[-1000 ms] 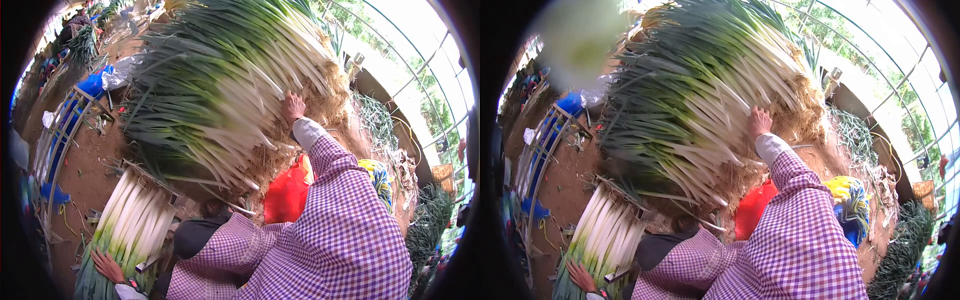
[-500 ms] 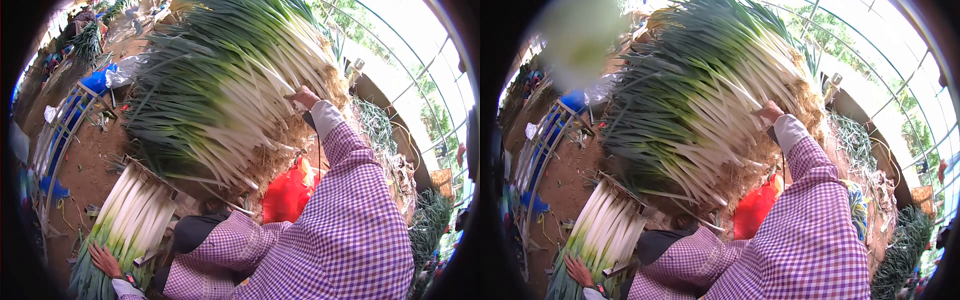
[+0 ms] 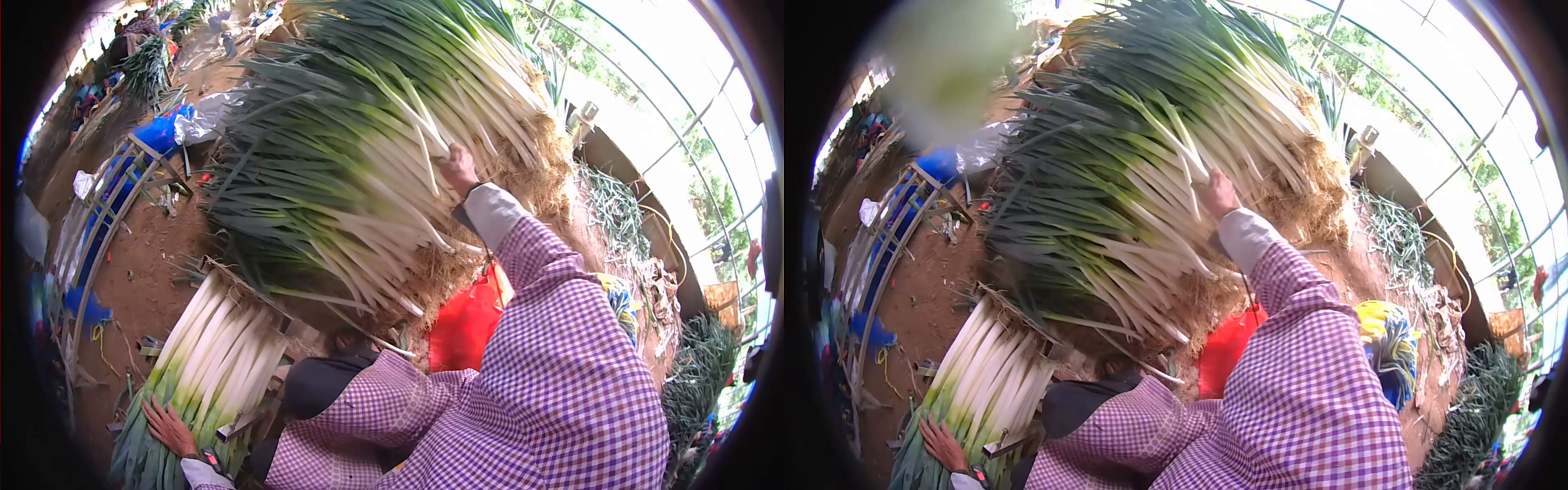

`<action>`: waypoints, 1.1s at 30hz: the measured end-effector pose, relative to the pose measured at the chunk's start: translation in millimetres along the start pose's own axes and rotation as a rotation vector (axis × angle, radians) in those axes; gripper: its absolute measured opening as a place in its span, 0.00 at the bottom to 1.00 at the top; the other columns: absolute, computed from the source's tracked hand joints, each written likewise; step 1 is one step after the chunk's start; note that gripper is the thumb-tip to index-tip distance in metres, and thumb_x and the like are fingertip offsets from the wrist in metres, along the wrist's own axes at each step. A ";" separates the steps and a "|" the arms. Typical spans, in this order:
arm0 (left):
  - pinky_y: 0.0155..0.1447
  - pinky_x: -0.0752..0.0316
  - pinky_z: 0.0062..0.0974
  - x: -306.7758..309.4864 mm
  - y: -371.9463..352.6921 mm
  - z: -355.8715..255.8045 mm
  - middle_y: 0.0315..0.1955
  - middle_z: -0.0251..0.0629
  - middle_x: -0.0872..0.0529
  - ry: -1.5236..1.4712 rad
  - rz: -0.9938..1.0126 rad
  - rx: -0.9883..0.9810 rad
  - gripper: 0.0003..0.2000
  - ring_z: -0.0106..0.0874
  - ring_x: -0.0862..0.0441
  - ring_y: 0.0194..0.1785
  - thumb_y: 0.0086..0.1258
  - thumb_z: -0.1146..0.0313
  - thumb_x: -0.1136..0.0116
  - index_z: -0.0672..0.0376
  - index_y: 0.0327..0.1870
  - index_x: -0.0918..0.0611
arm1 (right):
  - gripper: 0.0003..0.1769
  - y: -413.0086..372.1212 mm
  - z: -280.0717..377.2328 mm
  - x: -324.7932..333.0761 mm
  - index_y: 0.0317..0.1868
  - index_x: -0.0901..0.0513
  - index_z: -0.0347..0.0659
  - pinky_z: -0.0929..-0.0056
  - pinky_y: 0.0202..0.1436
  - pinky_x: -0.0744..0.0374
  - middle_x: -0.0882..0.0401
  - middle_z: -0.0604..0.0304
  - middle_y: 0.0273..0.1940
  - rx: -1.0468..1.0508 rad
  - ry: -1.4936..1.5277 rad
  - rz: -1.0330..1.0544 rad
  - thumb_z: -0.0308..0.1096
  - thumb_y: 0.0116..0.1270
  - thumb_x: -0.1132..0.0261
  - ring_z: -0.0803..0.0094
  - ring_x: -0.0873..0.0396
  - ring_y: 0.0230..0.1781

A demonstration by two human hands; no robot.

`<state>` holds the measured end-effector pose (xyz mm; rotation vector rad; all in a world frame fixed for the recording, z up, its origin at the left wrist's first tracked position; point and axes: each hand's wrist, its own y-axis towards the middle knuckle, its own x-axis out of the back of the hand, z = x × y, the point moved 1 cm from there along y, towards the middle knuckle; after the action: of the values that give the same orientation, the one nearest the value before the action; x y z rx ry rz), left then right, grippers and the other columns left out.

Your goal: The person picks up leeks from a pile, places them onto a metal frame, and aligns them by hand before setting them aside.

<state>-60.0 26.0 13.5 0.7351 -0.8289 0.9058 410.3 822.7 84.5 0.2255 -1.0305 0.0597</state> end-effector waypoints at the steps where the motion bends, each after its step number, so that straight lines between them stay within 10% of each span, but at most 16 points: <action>1: 0.79 0.39 0.40 0.8 -0.7 1.2 0.84 0.36 0.40 0.005 0.010 0.009 0.25 0.35 0.43 0.85 0.88 0.54 0.57 0.46 0.82 0.35 | 0.32 -2.6 1.9 -19.1 0.55 0.21 0.34 0.43 0.60 0.21 0.16 0.31 0.52 0.018 -0.039 -0.052 0.51 0.64 0.24 0.36 0.18 0.58; 6: 0.80 0.41 0.40 0.6 -2.5 2.9 0.84 0.37 0.40 -0.040 -0.046 -0.012 0.25 0.36 0.42 0.85 0.87 0.54 0.56 0.50 0.81 0.34 | 0.21 -7.3 35.6 -40.6 0.53 0.24 0.37 0.44 0.57 0.19 0.17 0.35 0.52 0.056 -0.006 -0.255 0.38 0.68 0.27 0.36 0.17 0.56; 19: 0.81 0.42 0.43 11.7 -1.7 -1.0 0.83 0.38 0.39 -0.095 -0.024 0.001 0.25 0.37 0.43 0.85 0.87 0.53 0.57 0.51 0.79 0.32 | 0.26 6.0 52.6 7.6 0.56 0.19 0.35 0.54 0.50 0.14 0.12 0.44 0.48 -0.174 -0.017 0.250 0.41 0.60 0.29 0.49 0.11 0.48; 25: 0.81 0.42 0.45 10.8 -2.7 -0.1 0.83 0.38 0.39 -0.113 -0.041 0.005 0.25 0.37 0.43 0.85 0.87 0.52 0.57 0.51 0.79 0.32 | 0.16 -80.9 14.2 28.7 0.26 0.16 0.31 0.62 0.25 0.22 0.21 0.56 0.18 0.066 0.495 0.493 0.38 0.62 0.28 0.65 0.21 0.19; 31: 0.80 0.41 0.49 34.7 11.5 3.4 0.81 0.42 0.36 -0.343 0.224 0.068 0.29 0.42 0.42 0.84 0.83 0.51 0.48 0.55 0.79 0.31 | 0.14 -264.9 12.7 61.9 0.48 0.15 0.32 0.61 0.26 0.24 0.20 0.60 0.32 -0.321 0.872 0.701 0.35 0.69 0.30 0.68 0.21 0.29; 33: 0.80 0.40 0.48 22.2 32.8 -11.8 0.77 0.52 0.32 -0.696 0.039 -0.019 0.31 0.47 0.38 0.81 0.77 0.58 0.38 0.61 0.76 0.29 | 0.15 -293.1 13.6 72.8 0.51 0.16 0.31 0.60 0.28 0.22 0.20 0.59 0.32 -0.417 0.863 0.729 0.32 0.69 0.30 0.66 0.20 0.30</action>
<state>-77.3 58.0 33.1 1.0403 -1.4632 0.6707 481.8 529.9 107.2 -0.5356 -0.1990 0.5475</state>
